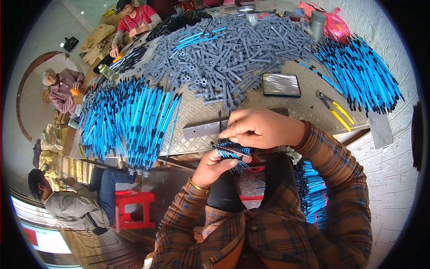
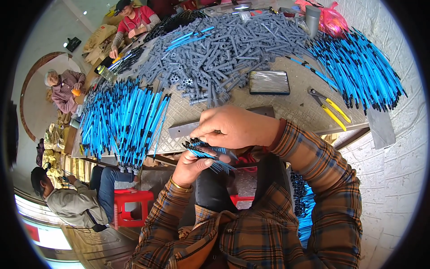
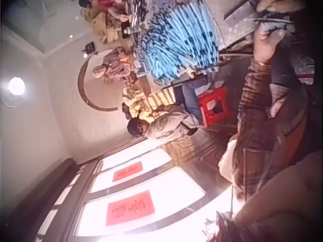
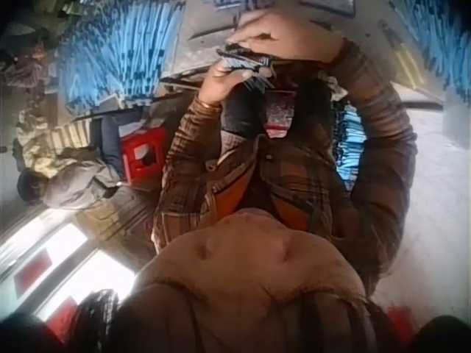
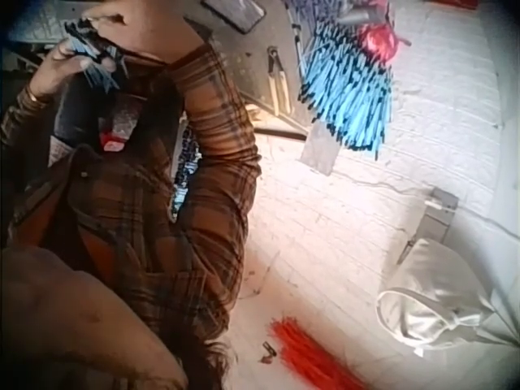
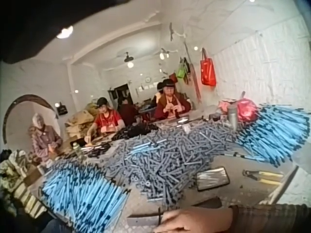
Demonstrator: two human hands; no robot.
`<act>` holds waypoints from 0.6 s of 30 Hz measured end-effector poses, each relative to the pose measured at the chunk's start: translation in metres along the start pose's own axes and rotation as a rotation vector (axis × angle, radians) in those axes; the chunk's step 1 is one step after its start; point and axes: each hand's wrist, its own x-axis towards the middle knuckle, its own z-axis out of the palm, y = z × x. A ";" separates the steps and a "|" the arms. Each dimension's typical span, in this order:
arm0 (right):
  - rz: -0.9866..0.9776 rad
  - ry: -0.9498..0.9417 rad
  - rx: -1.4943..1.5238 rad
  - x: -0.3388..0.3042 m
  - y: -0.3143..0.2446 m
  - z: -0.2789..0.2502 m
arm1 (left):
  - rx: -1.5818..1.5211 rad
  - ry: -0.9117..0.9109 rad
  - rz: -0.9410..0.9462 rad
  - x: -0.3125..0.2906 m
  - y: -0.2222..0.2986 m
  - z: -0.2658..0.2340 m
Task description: The person assembles blue pen-like components into circular holders at a factory workbench.
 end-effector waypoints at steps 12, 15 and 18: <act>-0.017 0.091 -0.110 0.002 -0.004 0.014 | 0.026 -0.047 0.000 0.003 0.001 -0.004; -0.032 0.147 -0.161 0.003 -0.010 0.015 | 0.051 -0.034 -0.011 -0.001 0.001 -0.002; -0.010 0.049 -0.312 -0.001 -0.024 0.012 | 0.086 -0.023 -0.026 -0.002 0.001 0.000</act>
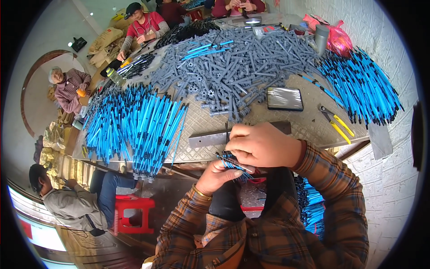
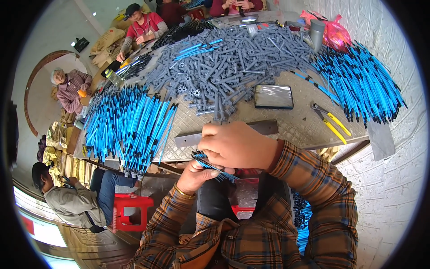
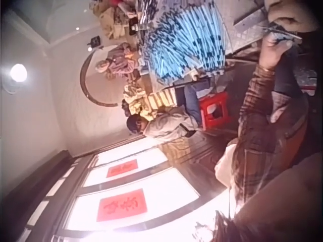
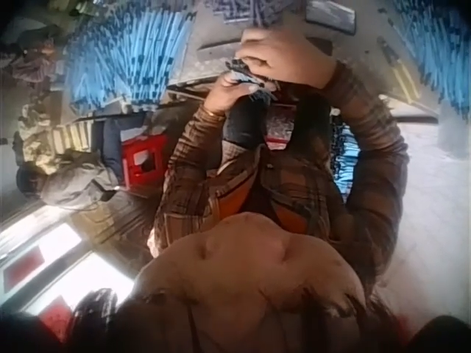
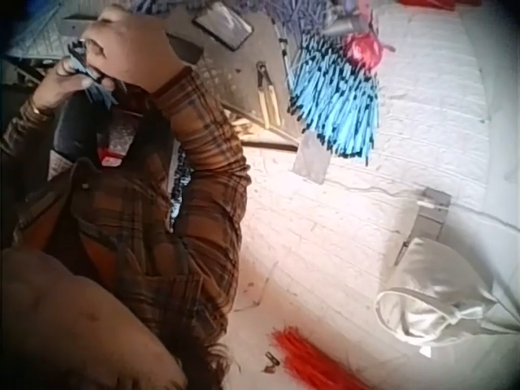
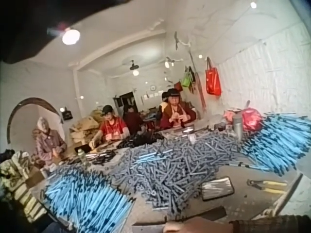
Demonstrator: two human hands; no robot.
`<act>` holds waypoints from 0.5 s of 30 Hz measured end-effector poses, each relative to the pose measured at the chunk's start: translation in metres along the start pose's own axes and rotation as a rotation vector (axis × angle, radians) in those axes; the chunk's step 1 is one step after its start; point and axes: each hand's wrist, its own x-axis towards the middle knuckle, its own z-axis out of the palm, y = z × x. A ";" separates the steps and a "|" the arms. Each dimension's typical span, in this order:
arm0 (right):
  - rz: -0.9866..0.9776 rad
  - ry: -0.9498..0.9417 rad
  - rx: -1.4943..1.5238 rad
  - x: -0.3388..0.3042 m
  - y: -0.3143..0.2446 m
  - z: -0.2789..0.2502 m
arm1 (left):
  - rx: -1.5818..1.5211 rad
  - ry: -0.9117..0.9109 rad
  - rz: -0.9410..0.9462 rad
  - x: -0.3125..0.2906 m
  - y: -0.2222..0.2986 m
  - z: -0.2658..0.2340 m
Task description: The person assembles blue pen-like components into circular holders at a factory workbench.
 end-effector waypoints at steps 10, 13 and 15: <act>0.041 0.073 0.096 0.008 0.009 0.007 | 0.048 0.017 -0.014 0.006 0.007 -0.005; 0.000 0.085 0.104 0.016 0.007 0.009 | 0.124 -0.004 -0.020 0.006 0.007 -0.001; 0.050 0.008 0.025 0.016 0.005 0.005 | 0.199 -0.007 -0.018 0.006 0.004 -0.001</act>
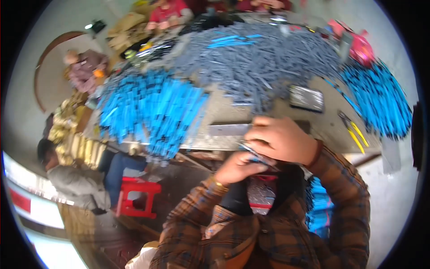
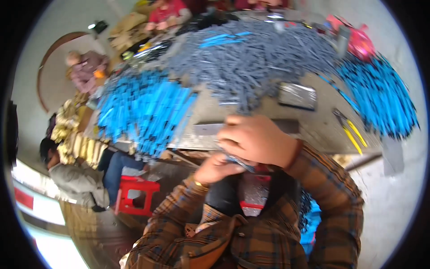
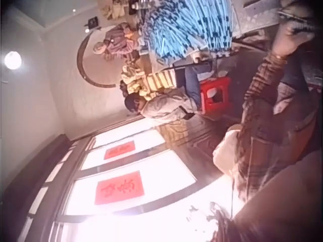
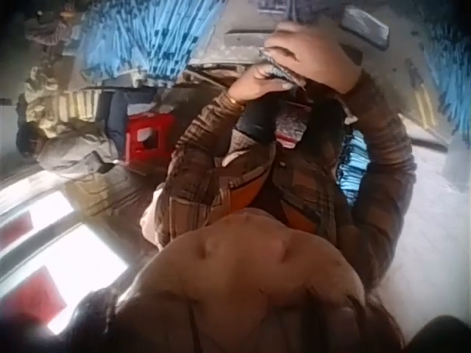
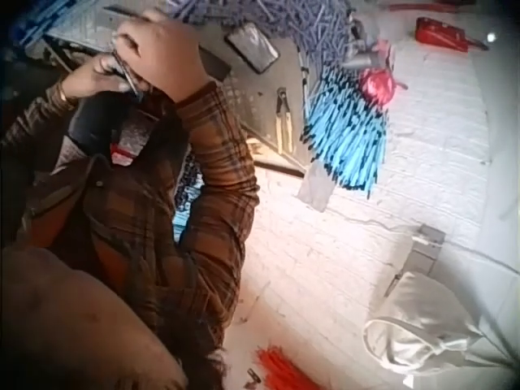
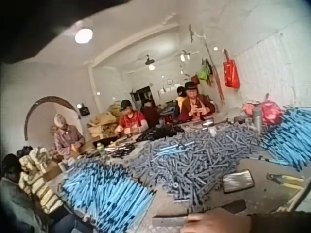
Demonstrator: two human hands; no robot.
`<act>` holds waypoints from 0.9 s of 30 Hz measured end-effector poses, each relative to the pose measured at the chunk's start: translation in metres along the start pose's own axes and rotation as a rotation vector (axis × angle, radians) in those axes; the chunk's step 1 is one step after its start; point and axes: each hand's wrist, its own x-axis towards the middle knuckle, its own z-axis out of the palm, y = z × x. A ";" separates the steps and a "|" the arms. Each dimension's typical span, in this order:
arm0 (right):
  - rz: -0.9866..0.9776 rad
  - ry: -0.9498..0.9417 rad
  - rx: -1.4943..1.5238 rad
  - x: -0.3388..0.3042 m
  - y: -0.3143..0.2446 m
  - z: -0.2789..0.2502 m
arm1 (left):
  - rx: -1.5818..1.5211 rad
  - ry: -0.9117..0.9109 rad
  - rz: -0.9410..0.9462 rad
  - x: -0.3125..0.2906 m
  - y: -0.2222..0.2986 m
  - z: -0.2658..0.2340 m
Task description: The person assembles blue pen-like components into circular holders at a factory workbench.
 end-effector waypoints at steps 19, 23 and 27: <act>0.283 0.029 0.217 -0.033 0.010 -0.023 | -0.078 0.135 0.098 0.005 -0.015 0.007; 0.175 0.065 0.045 -0.036 0.012 -0.022 | -0.124 0.145 0.035 0.012 -0.014 0.010; 0.118 0.059 -0.010 -0.031 0.012 -0.020 | -0.082 0.146 0.009 0.005 -0.012 0.007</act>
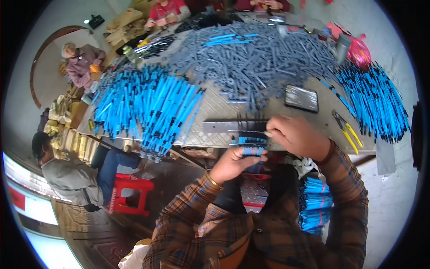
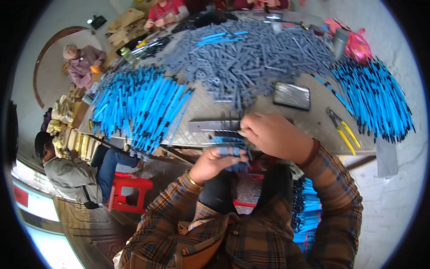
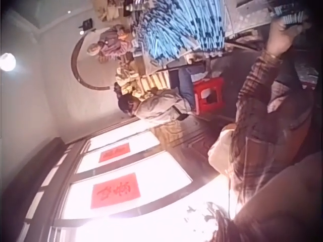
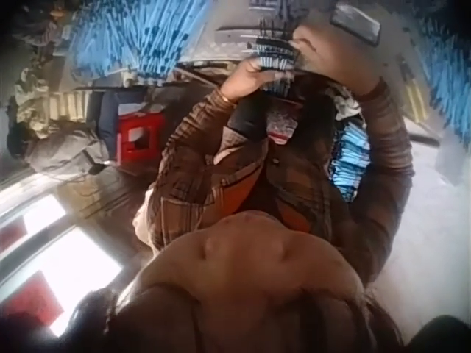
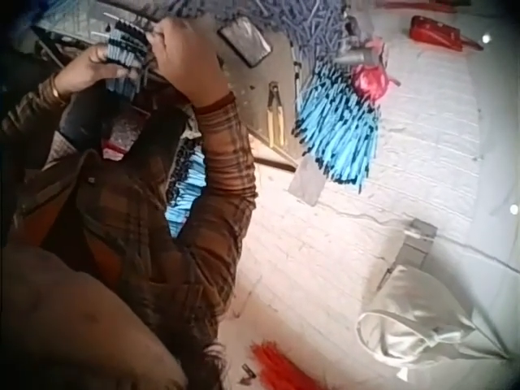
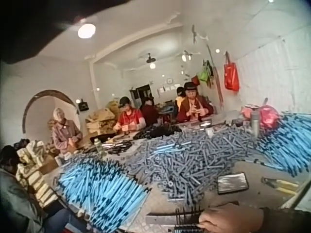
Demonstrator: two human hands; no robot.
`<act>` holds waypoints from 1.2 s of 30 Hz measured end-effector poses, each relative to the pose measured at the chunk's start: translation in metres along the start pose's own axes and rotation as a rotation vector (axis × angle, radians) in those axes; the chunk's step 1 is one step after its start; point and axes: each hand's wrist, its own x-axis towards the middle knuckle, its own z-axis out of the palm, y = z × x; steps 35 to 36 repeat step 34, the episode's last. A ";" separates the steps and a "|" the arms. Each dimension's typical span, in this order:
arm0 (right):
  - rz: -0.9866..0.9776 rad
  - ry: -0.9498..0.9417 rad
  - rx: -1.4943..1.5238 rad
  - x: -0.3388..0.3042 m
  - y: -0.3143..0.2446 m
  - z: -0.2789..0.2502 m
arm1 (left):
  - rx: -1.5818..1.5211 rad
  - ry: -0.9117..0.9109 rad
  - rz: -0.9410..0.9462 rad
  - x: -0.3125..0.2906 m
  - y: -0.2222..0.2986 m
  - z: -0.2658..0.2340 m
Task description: The person assembles blue pen-like components into circular holders at a factory workbench.
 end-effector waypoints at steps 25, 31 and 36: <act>0.487 -0.073 -0.604 -0.038 0.182 -0.040 | -0.016 -0.007 -0.090 -0.008 0.008 -0.006; 0.403 -0.040 -0.536 -0.048 0.180 -0.048 | -0.019 -0.016 -0.065 -0.005 0.005 -0.001; 0.438 0.000 -0.539 -0.055 0.177 -0.050 | -0.001 -0.037 -0.022 -0.004 0.001 0.002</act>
